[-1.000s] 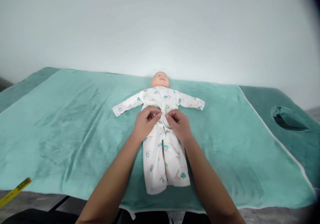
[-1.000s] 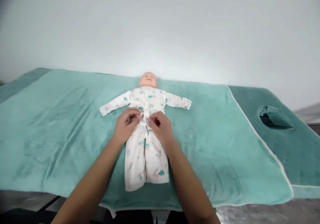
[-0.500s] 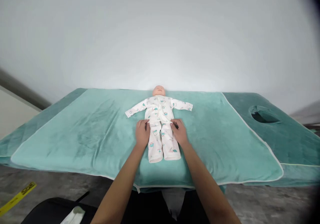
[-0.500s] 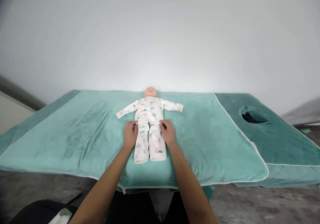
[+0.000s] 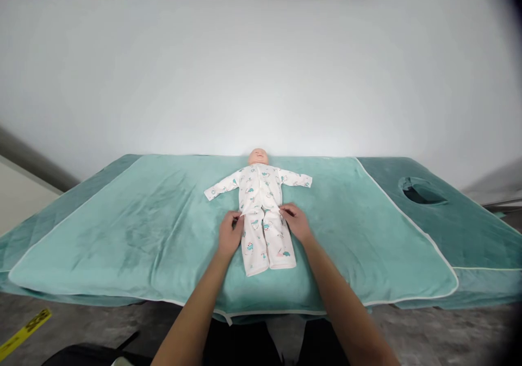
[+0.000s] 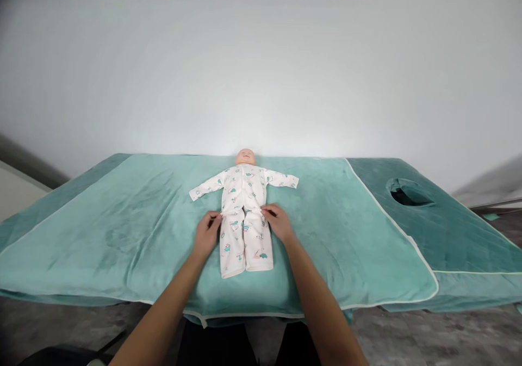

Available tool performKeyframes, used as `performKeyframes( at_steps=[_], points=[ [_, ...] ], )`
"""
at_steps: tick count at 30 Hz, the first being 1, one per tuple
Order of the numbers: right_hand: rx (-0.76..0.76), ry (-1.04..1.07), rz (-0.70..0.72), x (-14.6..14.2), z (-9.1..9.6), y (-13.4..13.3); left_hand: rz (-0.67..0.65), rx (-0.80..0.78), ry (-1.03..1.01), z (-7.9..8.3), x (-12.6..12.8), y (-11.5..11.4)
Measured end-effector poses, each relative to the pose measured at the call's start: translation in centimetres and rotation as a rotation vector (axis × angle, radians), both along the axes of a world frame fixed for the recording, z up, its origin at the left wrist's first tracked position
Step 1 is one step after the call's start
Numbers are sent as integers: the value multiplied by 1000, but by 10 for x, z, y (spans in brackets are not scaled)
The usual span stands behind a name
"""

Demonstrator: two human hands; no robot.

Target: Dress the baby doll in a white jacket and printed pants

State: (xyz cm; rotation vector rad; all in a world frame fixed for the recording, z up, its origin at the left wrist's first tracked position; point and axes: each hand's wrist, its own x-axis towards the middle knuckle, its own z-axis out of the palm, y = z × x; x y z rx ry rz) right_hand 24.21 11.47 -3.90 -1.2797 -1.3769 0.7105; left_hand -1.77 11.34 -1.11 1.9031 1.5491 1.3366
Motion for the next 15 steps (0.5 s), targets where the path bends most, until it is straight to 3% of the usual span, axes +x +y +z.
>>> performKeyframes(
  at_steps=[5,9,15],
  points=[
    [-109,-53,-234,54,-2,37,267,-87,-32,15,-37,42],
    [-233,-88,-456,98,0,76,477,-215,-15,11,-67,93],
    [-281,-206,-509,123,-5,118,505,-286,-2,-3,-81,138]
  ],
)
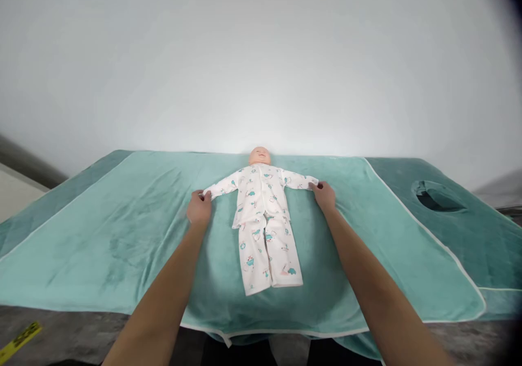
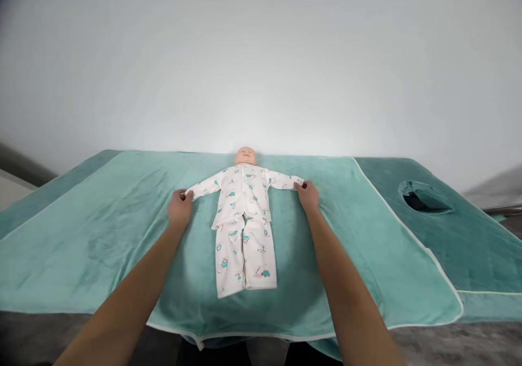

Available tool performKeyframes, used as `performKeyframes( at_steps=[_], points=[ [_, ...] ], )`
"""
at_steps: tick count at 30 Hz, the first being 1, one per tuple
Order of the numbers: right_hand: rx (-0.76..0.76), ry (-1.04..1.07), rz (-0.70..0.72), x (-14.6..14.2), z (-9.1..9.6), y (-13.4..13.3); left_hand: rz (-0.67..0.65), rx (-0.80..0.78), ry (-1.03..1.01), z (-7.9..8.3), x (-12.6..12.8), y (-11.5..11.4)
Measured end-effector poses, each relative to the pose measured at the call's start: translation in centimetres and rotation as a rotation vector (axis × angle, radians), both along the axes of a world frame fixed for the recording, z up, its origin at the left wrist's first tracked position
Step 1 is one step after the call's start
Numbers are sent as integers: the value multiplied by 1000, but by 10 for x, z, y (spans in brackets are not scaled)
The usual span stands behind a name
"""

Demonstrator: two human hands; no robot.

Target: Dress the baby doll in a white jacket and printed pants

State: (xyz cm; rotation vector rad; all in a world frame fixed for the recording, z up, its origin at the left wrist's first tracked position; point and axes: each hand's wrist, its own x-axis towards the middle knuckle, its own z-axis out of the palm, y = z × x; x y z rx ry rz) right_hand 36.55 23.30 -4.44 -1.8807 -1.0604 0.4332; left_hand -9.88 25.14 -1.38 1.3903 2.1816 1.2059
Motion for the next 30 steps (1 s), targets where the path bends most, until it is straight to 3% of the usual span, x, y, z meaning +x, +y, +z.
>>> performKeyframes(
  at_steps=[7,12,22,26,30],
  points=[
    [114,-69,6,16,-7,27,-40,102,-74,-7,-14,26],
    [172,-108,-83,20,-3,38,-36,155,-108,-10,-19,41],
    [112,-173,-150,13,6,49,15,201,-54,-17,-19,63],
    [94,-182,-141,6,16,38,67,185,38,-19,-17,60],
    [136,-160,-151,-19,36,0,76,155,125,-16,-16,37]
  ],
)
